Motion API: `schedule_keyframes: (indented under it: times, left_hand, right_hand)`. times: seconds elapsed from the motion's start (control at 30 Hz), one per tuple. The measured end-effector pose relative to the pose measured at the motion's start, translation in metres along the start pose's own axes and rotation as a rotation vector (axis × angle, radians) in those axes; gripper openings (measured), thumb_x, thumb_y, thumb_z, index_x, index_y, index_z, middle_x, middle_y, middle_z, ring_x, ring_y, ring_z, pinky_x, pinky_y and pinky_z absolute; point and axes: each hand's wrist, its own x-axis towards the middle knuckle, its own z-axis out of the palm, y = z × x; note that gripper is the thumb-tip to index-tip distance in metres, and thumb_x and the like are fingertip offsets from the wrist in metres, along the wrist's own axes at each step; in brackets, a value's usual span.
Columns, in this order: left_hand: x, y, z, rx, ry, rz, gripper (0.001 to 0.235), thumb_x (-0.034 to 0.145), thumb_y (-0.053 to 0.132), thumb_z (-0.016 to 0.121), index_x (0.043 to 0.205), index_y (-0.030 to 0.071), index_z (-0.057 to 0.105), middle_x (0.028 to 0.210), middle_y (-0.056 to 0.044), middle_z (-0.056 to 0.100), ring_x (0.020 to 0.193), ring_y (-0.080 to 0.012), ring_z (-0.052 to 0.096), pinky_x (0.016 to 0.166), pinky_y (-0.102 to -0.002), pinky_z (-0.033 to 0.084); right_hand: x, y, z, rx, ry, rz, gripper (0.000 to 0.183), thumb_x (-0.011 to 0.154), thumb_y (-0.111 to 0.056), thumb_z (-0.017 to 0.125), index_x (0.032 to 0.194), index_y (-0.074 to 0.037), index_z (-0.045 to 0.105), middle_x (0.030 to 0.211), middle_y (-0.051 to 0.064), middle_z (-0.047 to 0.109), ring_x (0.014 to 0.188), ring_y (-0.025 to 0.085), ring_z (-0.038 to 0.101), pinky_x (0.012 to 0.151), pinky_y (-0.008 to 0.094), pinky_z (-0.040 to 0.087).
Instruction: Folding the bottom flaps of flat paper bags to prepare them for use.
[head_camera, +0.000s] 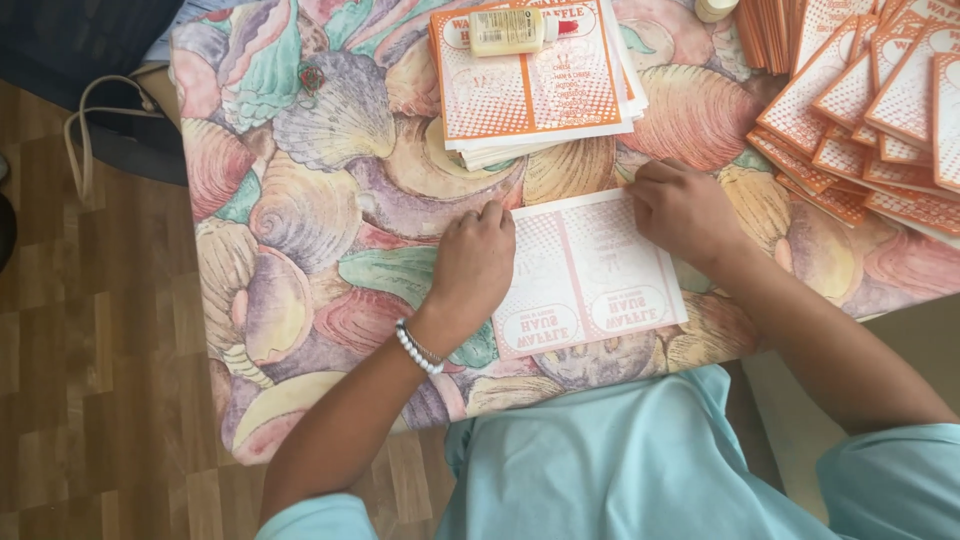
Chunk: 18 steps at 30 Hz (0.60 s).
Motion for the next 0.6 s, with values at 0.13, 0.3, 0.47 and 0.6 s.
schedule_keyframes:
  times: [0.13, 0.3, 0.47, 0.6]
  left_hand:
    - [0.038, 0.014, -0.008, -0.148, 0.01, -0.022, 0.02, 0.093, 0.013, 0.062, 0.107, 0.002, 0.073, 0.09, -0.01, 0.063, 0.082, -0.0258, 0.068, 0.073, -0.04, 0.052]
    - [0.094, 0.029, 0.009, -0.302, -0.209, 0.012, 0.064, 0.077, 0.03, 0.087, 0.124, -0.003, 0.058, 0.103, -0.017, 0.059, 0.092, -0.0438, 0.07, 0.076, -0.058, 0.056]
    - [0.13, 0.024, 0.045, -0.358, -0.348, -0.037, 0.074, 0.062, 0.034, 0.098, 0.113, -0.002, 0.061, 0.095, -0.016, 0.064, 0.087, -0.0474, 0.072, 0.071, -0.064, 0.057]
    - [0.129, 0.026, 0.047, -0.373, -0.426, -0.014, 0.042, 0.068, 0.035, 0.09, 0.093, 0.005, 0.075, 0.083, -0.015, 0.073, 0.086, -0.0447, 0.074, 0.074, -0.062, 0.057]
  right_hand:
    - [0.002, -0.005, -0.002, 0.022, -0.019, 0.072, 0.014, 0.084, -0.011, 0.064, 0.077, -0.012, 0.075, 0.077, 0.001, 0.067, 0.071, 0.02, 0.068, 0.061, 0.028, 0.057]
    - [0.005, -0.002, -0.003, 0.151, -0.005, 0.109, 0.012, 0.08, -0.009, 0.064, 0.077, -0.012, 0.076, 0.079, 0.003, 0.069, 0.073, 0.024, 0.07, 0.064, 0.034, 0.058]
    - [0.01, 0.002, -0.017, 0.309, 0.042, 0.164, 0.011, 0.081, -0.005, 0.065, 0.081, -0.01, 0.075, 0.081, 0.006, 0.07, 0.075, 0.029, 0.07, 0.065, 0.038, 0.057]
    - [0.007, 0.027, -0.031, 0.86, 0.266, 0.4, 0.021, 0.093, 0.0, 0.059, 0.104, -0.002, 0.077, 0.093, 0.015, 0.072, 0.08, 0.028, 0.07, 0.072, 0.038, 0.057]
